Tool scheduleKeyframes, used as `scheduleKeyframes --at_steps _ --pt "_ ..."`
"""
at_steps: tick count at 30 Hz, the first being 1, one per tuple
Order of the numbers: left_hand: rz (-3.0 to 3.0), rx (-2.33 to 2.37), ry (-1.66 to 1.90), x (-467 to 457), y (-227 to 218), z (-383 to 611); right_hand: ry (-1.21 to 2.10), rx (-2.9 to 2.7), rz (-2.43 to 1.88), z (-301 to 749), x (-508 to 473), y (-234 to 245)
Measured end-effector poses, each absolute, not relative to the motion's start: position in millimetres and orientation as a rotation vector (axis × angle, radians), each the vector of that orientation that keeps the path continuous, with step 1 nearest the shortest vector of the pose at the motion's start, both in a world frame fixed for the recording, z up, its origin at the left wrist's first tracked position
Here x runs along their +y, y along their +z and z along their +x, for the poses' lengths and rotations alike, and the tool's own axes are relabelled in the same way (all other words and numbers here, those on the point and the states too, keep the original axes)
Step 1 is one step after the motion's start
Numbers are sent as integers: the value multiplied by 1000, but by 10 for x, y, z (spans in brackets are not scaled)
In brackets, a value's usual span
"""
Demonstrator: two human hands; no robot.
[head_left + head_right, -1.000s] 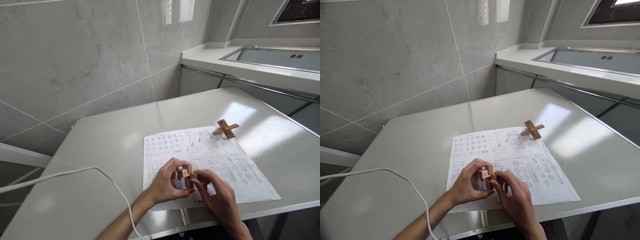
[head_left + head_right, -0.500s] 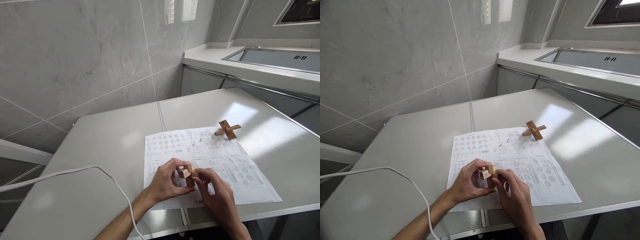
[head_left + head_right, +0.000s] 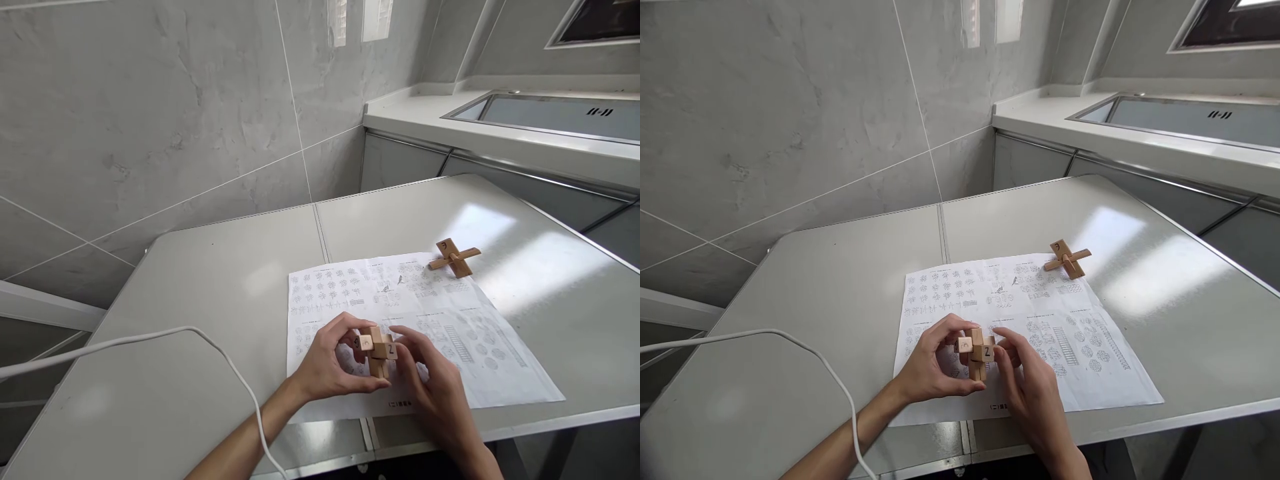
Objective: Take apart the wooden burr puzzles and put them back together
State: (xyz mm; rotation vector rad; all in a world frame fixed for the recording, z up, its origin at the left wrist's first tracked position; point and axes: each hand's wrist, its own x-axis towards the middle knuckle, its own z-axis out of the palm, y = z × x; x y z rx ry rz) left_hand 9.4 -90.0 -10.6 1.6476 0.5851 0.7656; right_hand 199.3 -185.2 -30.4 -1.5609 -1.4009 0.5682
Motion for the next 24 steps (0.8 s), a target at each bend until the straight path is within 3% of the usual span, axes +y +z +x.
scheduleKeyframes --at_steps 6,24 --pt "1441 503 703 -882 -121 68 734 -1525 -1459 2027 -1817 -316" --pt "1535 488 530 -945 -12 69 714 -1638 -1329 2053 -1892 -264"
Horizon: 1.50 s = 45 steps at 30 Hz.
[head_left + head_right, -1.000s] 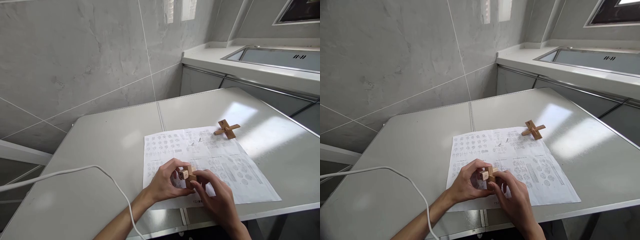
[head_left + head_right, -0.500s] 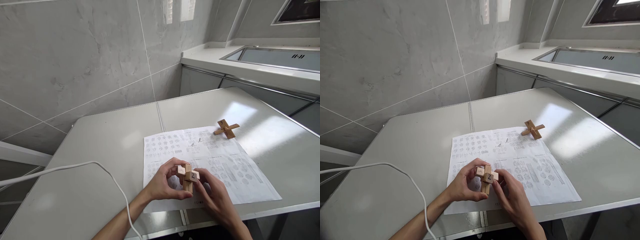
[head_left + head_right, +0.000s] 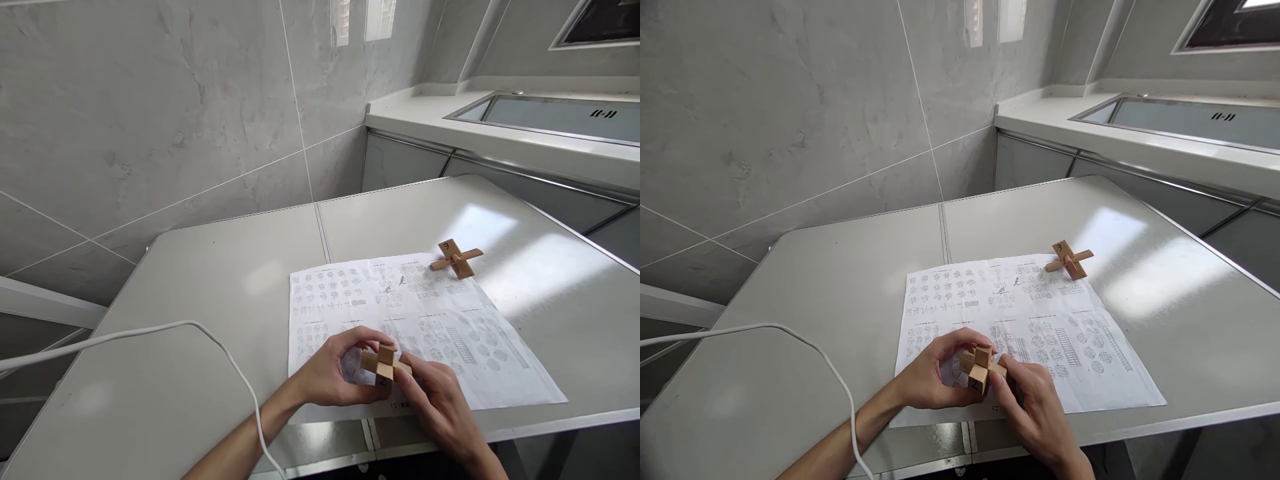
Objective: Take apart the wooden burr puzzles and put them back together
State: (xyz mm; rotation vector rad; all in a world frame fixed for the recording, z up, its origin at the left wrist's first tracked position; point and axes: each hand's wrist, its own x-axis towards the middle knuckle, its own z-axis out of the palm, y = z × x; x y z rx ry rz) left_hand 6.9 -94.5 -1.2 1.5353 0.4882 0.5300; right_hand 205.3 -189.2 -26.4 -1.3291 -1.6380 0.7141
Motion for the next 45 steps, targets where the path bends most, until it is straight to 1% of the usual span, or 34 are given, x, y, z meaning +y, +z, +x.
scheduleKeyframes --at_steps 4,8,12,18,23,30,40,43,45 --pt "1562 529 557 -954 -11 75 687 -1614 -1346 2029 -1892 -278" --pt "1571 614 527 -951 -8 65 737 -1499 -1424 2018 -1899 -257" --pt "1557 631 553 -951 5 69 708 -1353 -1605 2182 -1867 -196" --pt "1562 641 549 -965 15 88 423 -1249 -2030 2730 -1645 -154" --pt "1589 658 519 -959 29 80 286 -1236 -2272 3067 -1466 -174" --pt "1592 660 516 -963 17 72 321 -1031 -2466 3300 -1355 -156" --pt "1612 668 504 -957 27 84 300 -1079 -2457 3340 -1519 -195" --pt "1623 674 502 -957 27 91 286 -1175 -2326 3135 -1605 -172" --pt "1630 670 502 -958 28 100 340 -1289 -2167 2933 -1593 -163"
